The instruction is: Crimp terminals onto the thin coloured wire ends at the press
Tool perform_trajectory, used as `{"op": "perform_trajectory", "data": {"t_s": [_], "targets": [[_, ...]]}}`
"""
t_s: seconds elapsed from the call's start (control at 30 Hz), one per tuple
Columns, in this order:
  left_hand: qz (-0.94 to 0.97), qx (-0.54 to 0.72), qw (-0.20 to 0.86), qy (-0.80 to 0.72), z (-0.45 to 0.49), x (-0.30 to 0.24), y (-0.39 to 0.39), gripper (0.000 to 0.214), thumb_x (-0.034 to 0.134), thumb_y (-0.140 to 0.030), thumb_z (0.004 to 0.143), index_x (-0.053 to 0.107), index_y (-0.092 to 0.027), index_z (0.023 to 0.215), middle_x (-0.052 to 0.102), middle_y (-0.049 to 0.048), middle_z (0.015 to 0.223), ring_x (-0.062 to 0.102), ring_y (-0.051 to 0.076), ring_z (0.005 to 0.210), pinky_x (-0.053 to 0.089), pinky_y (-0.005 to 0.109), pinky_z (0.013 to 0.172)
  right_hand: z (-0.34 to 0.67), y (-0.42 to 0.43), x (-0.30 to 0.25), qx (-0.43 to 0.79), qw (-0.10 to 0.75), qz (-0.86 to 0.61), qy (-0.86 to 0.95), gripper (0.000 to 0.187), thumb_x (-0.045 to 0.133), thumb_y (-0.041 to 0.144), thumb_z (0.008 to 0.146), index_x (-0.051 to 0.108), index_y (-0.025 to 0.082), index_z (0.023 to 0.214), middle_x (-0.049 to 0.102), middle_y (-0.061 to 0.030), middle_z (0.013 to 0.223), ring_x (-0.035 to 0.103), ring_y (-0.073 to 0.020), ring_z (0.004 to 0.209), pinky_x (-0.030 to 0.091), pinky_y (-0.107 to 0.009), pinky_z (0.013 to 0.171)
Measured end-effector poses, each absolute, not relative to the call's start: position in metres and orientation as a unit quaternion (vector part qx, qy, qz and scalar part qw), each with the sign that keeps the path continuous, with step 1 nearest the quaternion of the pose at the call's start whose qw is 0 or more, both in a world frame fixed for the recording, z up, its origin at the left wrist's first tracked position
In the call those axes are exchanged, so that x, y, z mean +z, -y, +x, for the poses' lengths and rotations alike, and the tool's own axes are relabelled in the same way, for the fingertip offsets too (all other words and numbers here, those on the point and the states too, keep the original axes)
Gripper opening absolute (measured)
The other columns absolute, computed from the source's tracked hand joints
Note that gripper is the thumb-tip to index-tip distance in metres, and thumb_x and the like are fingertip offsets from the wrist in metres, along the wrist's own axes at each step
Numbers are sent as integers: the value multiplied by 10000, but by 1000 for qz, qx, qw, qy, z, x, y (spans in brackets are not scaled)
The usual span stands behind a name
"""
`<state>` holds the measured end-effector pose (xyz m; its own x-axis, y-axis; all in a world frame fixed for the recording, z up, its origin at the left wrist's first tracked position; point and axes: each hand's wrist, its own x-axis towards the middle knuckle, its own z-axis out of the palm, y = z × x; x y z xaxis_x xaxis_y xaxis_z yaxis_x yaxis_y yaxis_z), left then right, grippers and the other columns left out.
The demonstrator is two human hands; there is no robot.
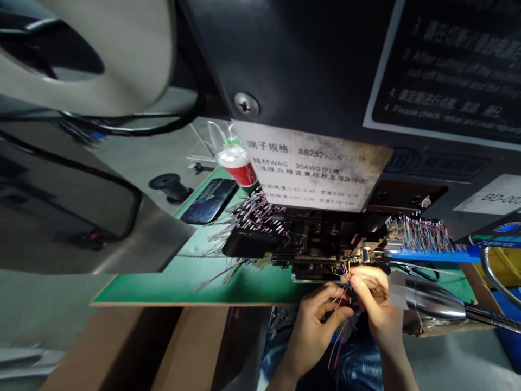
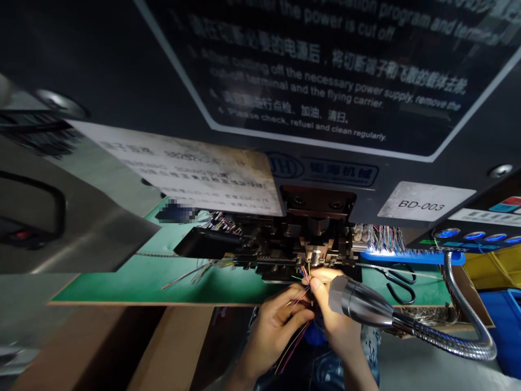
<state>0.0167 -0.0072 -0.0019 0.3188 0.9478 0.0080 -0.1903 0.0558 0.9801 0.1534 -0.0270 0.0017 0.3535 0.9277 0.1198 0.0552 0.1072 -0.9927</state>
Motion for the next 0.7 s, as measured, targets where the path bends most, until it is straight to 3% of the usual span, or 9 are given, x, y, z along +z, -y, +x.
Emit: {"op": "perform_trajectory", "data": {"t_s": [0.23, 0.47, 0.7], "targets": [[516, 466, 621, -361, 18, -5, 9, 11, 794, -168, 843, 787, -170, 834, 738, 20, 840, 721, 147, 730, 617, 167, 694, 153, 26, 5, 375, 600, -557, 435, 144, 713, 382, 995, 826, 299, 1025, 822, -60, 960, 769, -268, 925, 631, -416, 872], [512, 469, 623, -361, 13, -8, 10, 32, 819, -197, 860, 799, -173, 863, 728, 31, 873, 699, 147, 750, 602, 168, 699, 154, 27, 3, 355, 592, -573, 443, 173, 713, 393, 988, 828, 274, 1036, 810, -59, 925, 760, -271, 880, 624, -391, 782], [443, 390, 749, -299, 4, -11, 11, 342, 955, -429, 764, 768, -146, 807, 653, -3, 753, 630, 130, 678, 567, 187, 661, 161, 30, 16, 297, 589, -529, 533, 94, 714, 240, 976, 770, 245, 900, 749, -36, 951, 704, -207, 860, 558, -326, 812]]}}
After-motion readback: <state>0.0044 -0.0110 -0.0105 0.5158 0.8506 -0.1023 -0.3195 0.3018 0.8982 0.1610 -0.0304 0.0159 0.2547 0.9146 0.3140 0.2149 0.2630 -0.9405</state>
